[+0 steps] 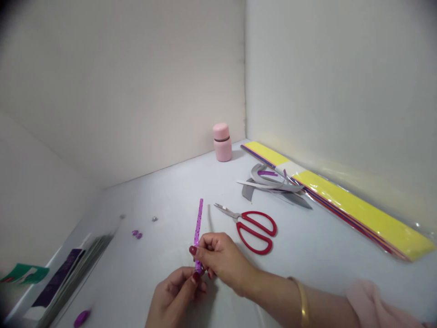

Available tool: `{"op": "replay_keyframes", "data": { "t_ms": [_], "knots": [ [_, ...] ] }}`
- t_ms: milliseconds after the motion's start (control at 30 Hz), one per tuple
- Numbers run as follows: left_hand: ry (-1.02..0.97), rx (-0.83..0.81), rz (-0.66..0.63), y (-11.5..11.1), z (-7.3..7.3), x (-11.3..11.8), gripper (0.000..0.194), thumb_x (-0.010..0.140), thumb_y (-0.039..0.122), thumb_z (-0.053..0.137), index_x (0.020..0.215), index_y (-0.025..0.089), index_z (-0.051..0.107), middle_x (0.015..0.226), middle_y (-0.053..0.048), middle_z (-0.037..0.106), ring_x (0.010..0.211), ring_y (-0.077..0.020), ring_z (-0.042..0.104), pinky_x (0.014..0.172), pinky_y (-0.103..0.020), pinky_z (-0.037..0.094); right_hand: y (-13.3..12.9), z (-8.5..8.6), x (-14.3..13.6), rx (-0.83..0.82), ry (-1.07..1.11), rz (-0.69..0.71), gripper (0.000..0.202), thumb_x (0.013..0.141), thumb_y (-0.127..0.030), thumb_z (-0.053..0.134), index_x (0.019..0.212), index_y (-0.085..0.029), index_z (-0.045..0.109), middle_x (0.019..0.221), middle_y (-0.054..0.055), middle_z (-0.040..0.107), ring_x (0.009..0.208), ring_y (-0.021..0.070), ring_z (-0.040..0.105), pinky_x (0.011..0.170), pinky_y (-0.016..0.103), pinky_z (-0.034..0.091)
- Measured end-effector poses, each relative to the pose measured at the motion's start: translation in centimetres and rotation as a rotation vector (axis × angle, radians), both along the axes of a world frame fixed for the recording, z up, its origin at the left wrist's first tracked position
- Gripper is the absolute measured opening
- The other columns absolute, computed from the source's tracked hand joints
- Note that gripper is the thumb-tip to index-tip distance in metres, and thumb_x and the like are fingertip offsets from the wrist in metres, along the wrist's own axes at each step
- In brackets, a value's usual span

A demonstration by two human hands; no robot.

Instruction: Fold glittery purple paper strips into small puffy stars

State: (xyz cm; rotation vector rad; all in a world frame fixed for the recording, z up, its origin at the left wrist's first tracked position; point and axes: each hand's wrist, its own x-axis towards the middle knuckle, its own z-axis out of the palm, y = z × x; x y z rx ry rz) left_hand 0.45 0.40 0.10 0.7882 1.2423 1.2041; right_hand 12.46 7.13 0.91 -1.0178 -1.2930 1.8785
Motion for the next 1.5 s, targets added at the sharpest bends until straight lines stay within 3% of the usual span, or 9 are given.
{"op": "replay_keyframes", "data": {
  "t_ms": [333, 467, 700, 867, 967, 1200, 1400, 1500],
  "knots": [
    [-0.184, -0.141, 0.065, 0.52, 0.06, 0.06, 0.040, 0.052, 0.050, 0.078, 0.064, 0.012, 0.073, 0.056, -0.006, 0.070, 0.048, -0.0103, 0.060, 0.047, -0.017, 0.041, -0.08, -0.48, 0.30, 0.130, -0.039, 0.031, 0.037, 0.076, -0.044, 0.062, 0.058, -0.016, 0.047, 0.048, -0.007, 0.043, 0.042, 0.0054, 0.037, 0.040, 0.017, 0.029],
    [-0.155, -0.153, 0.103, 0.67, -0.16, 0.25, 0.036, 0.049, 0.043, 0.083, 0.056, 0.010, 0.069, 0.047, -0.004, 0.066, 0.041, -0.0069, 0.056, 0.044, -0.015, 0.038, -0.24, -0.55, 0.20, 0.095, 0.002, 0.056, 0.038, 0.075, -0.045, 0.064, 0.058, -0.016, 0.047, 0.046, -0.007, 0.044, 0.040, 0.0051, 0.037, 0.039, 0.017, 0.027],
    [-0.140, -0.144, 0.103, 0.59, -0.19, 0.38, 0.037, 0.047, 0.044, 0.083, 0.054, 0.011, 0.068, 0.047, -0.003, 0.066, 0.041, -0.0075, 0.055, 0.044, -0.016, 0.040, -0.18, -0.43, 0.06, 0.036, 0.045, 0.035, 0.038, 0.074, -0.046, 0.064, 0.058, -0.015, 0.049, 0.047, -0.006, 0.046, 0.040, 0.0045, 0.038, 0.039, 0.016, 0.029],
    [-0.069, -0.039, 0.101, 0.55, -0.16, 0.07, 0.032, 0.058, 0.042, 0.078, 0.061, 0.011, 0.071, 0.054, -0.005, 0.069, 0.049, -0.0094, 0.057, 0.050, -0.017, 0.043, -0.21, -0.58, 0.10, 0.025, 0.112, 0.070, 0.031, 0.071, -0.041, 0.068, 0.068, -0.016, 0.050, 0.055, -0.005, 0.053, 0.046, 0.0075, 0.050, 0.045, 0.018, 0.037],
    [-0.033, -0.025, 0.096, 0.57, -0.17, -0.14, 0.035, 0.064, 0.046, 0.073, 0.067, 0.011, 0.073, 0.059, -0.007, 0.071, 0.052, -0.0108, 0.058, 0.051, -0.018, 0.043, -0.18, -0.54, 0.15, 0.067, 0.075, 0.050, 0.030, 0.075, -0.039, 0.065, 0.066, -0.016, 0.049, 0.053, -0.005, 0.051, 0.045, 0.0066, 0.048, 0.044, 0.017, 0.035],
    [0.078, 0.033, 0.214, 0.33, -0.44, -0.11, 0.030, 0.057, 0.041, 0.078, 0.066, 0.014, 0.070, 0.059, -0.005, 0.071, 0.056, -0.0127, 0.061, 0.055, -0.018, 0.046, -0.11, -0.28, 0.24, 0.114, 0.026, 0.046, 0.028, 0.078, -0.037, 0.062, 0.067, -0.015, 0.049, 0.055, -0.005, 0.050, 0.045, 0.0054, 0.045, 0.043, 0.017, 0.033],
    [0.244, 0.046, 0.180, 0.06, -0.25, -0.19, 0.023, 0.063, 0.039, 0.073, 0.066, 0.016, 0.073, 0.061, -0.004, 0.072, 0.059, -0.0155, 0.062, 0.057, -0.020, 0.047, -0.12, -0.15, 0.15, 0.098, 0.039, 0.028, 0.031, 0.076, -0.040, 0.064, 0.065, -0.015, 0.049, 0.055, -0.005, 0.050, 0.045, 0.0051, 0.043, 0.041, 0.016, 0.030],
    [0.213, 0.035, 0.164, 0.12, -0.12, -0.28, 0.023, 0.064, 0.040, 0.072, 0.067, 0.017, 0.074, 0.062, -0.004, 0.073, 0.060, -0.0156, 0.062, 0.059, -0.020, 0.047, -0.03, -0.09, 0.09, 0.088, 0.050, 0.012, 0.031, 0.075, -0.041, 0.065, 0.065, -0.015, 0.050, 0.054, -0.005, 0.050, 0.047, 0.0057, 0.044, 0.042, 0.016, 0.030]
  ]
}}
